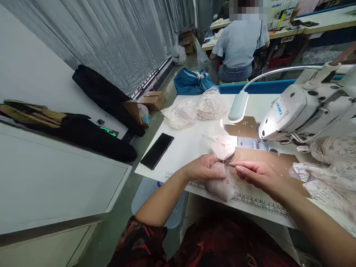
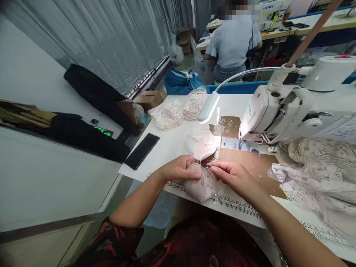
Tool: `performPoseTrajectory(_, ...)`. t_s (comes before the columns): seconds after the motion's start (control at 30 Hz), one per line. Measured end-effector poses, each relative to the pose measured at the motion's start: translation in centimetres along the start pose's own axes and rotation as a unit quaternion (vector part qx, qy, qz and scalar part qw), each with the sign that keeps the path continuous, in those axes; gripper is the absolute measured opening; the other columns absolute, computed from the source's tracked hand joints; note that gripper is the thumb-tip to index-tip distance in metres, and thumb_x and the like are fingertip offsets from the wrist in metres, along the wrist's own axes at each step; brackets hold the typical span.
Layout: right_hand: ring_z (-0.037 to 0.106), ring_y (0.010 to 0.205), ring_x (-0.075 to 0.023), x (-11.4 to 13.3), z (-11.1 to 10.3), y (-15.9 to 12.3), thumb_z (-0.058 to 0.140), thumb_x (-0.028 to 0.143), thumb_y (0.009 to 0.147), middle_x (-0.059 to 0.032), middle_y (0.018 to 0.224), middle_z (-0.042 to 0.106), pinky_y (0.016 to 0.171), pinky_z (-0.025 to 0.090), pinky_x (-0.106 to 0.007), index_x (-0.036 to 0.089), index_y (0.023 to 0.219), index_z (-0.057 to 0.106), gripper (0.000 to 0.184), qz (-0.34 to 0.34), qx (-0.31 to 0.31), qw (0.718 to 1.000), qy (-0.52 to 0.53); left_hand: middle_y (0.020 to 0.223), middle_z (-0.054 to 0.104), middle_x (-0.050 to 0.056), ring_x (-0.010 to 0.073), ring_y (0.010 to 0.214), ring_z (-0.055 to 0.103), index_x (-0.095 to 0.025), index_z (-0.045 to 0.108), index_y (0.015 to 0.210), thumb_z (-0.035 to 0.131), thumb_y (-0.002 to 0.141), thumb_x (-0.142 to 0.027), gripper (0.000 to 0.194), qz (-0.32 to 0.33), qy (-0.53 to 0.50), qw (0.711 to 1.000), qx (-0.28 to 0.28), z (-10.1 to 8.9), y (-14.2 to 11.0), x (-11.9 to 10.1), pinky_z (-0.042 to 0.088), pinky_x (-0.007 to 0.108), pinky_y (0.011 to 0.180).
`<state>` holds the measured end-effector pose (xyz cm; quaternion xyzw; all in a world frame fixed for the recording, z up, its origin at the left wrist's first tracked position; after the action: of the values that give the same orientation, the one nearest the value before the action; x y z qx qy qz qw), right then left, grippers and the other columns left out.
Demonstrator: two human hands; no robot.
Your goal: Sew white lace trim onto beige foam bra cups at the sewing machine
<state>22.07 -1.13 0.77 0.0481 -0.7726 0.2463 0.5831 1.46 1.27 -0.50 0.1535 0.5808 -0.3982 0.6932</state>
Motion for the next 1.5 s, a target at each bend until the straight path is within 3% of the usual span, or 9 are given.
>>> performPoseTrajectory(0.33,0.066,0.100,-0.0284,-1.7,-0.6,-1.3,0.050,0.056,0.089,-0.0062,0.109,0.074,0.084,0.052,-0.040,0.026,0.111,0.074,0.044,-0.084,-0.071,0.977,-0.185,0.128,0.061,0.009,0.0259,0.119,0.057,-0.018,0.048,0.139,0.071,0.077,-0.032,0.068,-0.010,0.185,0.979,0.081,-2.1,-0.9,-1.8,0.049,0.034,0.092)
performPoseTrajectory(0.4,0.065,0.107,-0.0304,-4.2,-2.4,-3.1,0.050,0.051,0.090,-0.0041,0.115,0.072,0.087,0.052,-0.043,0.029,0.116,0.071,0.040,-0.122,-0.146,0.928,-0.322,0.111,0.068,0.008,0.0257,0.105,0.063,-0.016,0.058,0.128,0.066,0.081,-0.034,0.051,-0.044,0.308,0.948,0.066,-3.6,-2.1,-3.4,0.050,0.035,0.087)
performPoseTrajectory(0.53,0.067,0.092,-0.0374,-8.5,-6.0,-6.8,0.042,0.041,0.093,-0.0169,0.102,0.071,0.079,0.050,-0.052,0.013,0.112,0.070,0.043,-0.172,-0.257,0.781,-0.542,0.127,0.061,0.009,0.0274,0.117,0.056,-0.021,0.053,0.132,0.059,0.084,-0.026,0.049,-0.017,0.573,0.797,-0.189,-5.8,-4.1,-6.0,0.043,0.043,0.101)
performPoseTrajectory(0.67,0.065,0.096,-0.0380,-9.1,-7.0,-8.7,0.051,0.026,0.091,-0.0214,0.107,0.068,0.083,0.048,-0.052,0.010,0.115,0.066,0.033,-0.207,-0.321,0.713,-0.588,0.147,0.042,0.014,0.0324,0.136,0.038,-0.019,0.049,0.135,0.073,0.074,-0.030,0.067,0.065,0.655,0.742,-0.130,-3.3,-2.9,-4.3,0.033,0.049,0.111)
performPoseTrajectory(0.77,0.062,0.106,-0.0344,-7.6,-5.3,-8.2,0.055,0.027,0.089,-0.0166,0.118,0.064,0.090,0.048,-0.049,0.020,0.126,0.058,0.037,-0.258,-0.293,0.765,-0.513,0.119,0.063,0.013,0.0265,0.116,0.056,-0.014,0.067,0.100,0.055,0.084,-0.012,0.020,0.127,0.634,0.759,-0.071,-0.4,-0.4,-2.2,0.042,0.042,0.102)
performPoseTrajectory(0.9,0.050,0.127,-0.0305,-4.8,-2.0,-6.0,0.063,0.035,0.086,-0.0106,0.141,0.051,0.100,0.045,-0.046,0.029,0.143,0.040,0.062,-0.261,-0.180,0.878,-0.357,0.087,0.068,0.005,0.0163,0.083,0.062,-0.015,0.066,0.095,0.051,0.091,-0.019,0.016,0.177,0.503,0.846,0.006,3.2,1.2,-1.3,0.047,0.027,0.080)
performPoseTrajectory(1.03,0.066,0.089,-0.0228,-2.1,-0.2,-4.3,0.057,0.039,0.089,-0.0068,0.102,0.071,0.077,0.054,-0.035,0.023,0.120,0.061,0.035,-0.191,-0.044,0.969,-0.151,0.074,0.060,0.001,0.0112,0.068,0.054,-0.015,0.064,0.089,0.057,0.089,-0.032,0.019,0.187,0.354,0.912,-0.091,5.1,0.5,-1.2,0.043,0.022,0.066)
performPoseTrajectory(1.23,0.061,0.070,-0.0165,-1.2,0.3,-4.3,0.062,0.035,0.086,-0.0014,0.079,0.066,0.063,0.049,-0.026,0.022,0.084,0.065,0.013,-0.190,-0.068,0.979,0.005,0.084,0.059,0.001,0.0119,0.073,0.055,-0.014,0.061,0.106,0.078,0.072,-0.040,0.046,0.073,-0.003,0.996,-0.042,7.2,0.7,2.3,0.045,0.023,0.069)
performPoseTrajectory(1.5,0.064,0.081,-0.0180,-0.8,-1.9,-7.4,0.062,0.026,0.084,-0.0020,0.091,0.067,0.066,0.050,-0.026,0.026,0.082,0.062,0.002,-0.259,-0.116,0.956,-0.068,0.075,0.056,0.001,0.0095,0.065,0.048,-0.011,0.063,0.085,0.070,0.078,-0.040,0.031,0.046,-0.023,0.997,-0.062,9.0,0.4,3.9,0.039,0.021,0.061)
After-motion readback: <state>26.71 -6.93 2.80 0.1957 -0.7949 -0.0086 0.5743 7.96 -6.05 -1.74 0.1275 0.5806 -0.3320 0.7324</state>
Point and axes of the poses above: each hand's wrist, its own y-axis towards the middle knuckle, its own z-axis out of the palm, x = y × z, the point moved 2 cm from there along y, towards the middle knuckle
